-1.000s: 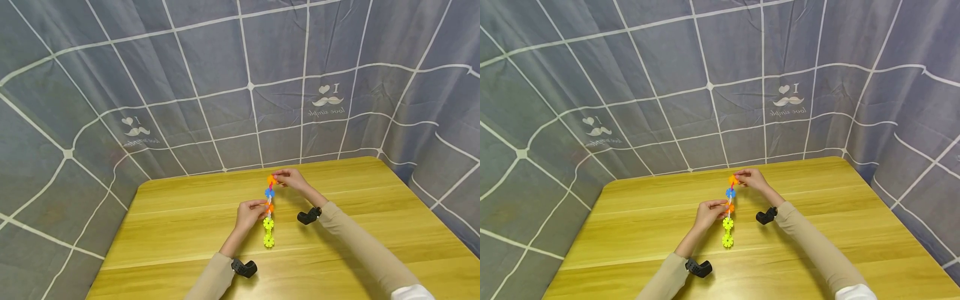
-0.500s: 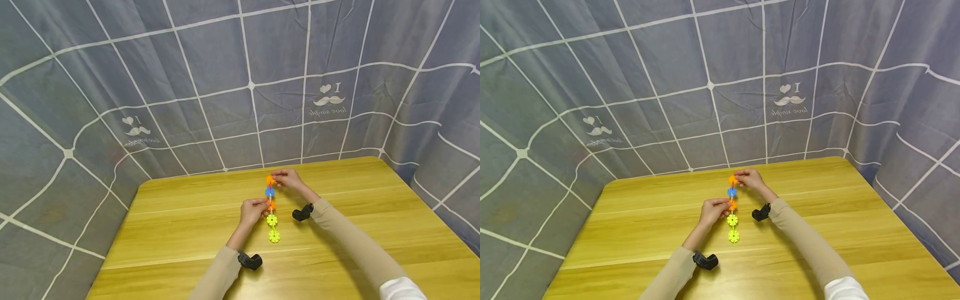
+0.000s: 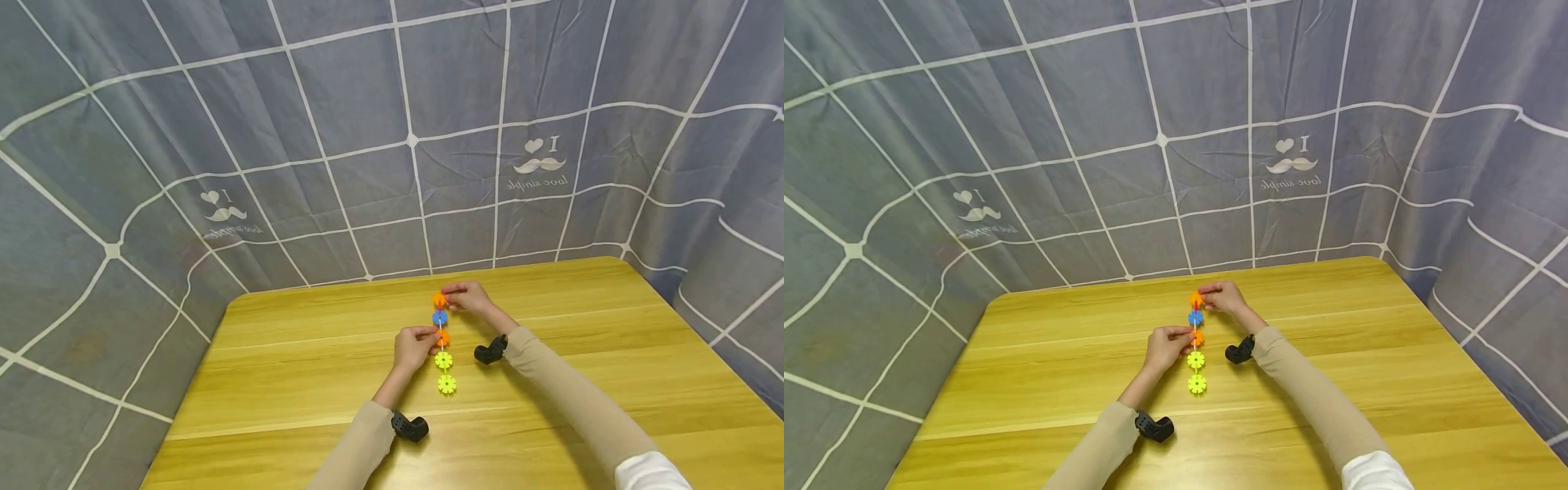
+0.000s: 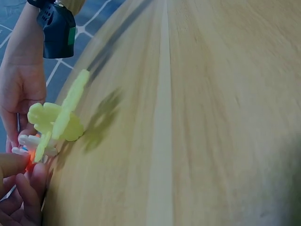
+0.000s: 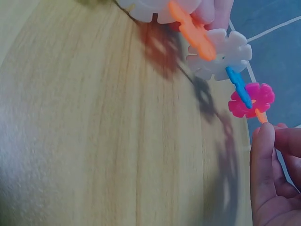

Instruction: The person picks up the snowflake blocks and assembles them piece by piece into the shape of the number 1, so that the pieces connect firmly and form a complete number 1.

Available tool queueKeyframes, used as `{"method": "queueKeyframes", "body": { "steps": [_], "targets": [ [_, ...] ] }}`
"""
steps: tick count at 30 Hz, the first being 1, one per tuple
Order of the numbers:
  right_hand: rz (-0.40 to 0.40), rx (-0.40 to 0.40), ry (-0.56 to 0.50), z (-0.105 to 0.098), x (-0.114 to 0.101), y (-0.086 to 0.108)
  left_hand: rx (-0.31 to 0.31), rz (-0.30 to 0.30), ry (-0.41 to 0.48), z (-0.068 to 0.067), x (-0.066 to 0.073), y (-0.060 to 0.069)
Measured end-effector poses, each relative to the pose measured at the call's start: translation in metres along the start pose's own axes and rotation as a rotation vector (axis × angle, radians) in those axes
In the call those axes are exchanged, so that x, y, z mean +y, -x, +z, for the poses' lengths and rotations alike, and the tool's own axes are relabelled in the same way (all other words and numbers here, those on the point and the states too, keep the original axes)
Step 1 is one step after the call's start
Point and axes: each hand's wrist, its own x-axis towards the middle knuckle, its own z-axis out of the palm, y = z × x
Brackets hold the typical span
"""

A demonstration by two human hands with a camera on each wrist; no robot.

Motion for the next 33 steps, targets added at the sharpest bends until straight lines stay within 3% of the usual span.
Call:
{"method": "queueKeyframes", "body": {
  "steps": [6,16,27,30,33],
  "targets": [
    [0.006,-0.006,-0.004,0.002,0.001,0.000,0.011,0.028,-0.064,0.001,0.001,0.000],
    [0.002,-0.016,-0.012,0.005,0.003,-0.001,0.014,0.030,-0.083,0.001,0.000,-0.001],
    [0.034,0.004,-0.024,0.008,0.003,-0.003,-0.011,-0.041,-0.104,-0.001,0.002,-0.004],
    [0.032,-0.009,0.011,0.005,0.002,-0.003,-0.028,-0.048,-0.093,-0.003,0.004,-0.004],
    [-0.020,-0.021,0.136,-0.003,0.001,0.001,-0.046,-0.026,-0.101,-0.011,0.006,-0.002]
  ]
}}
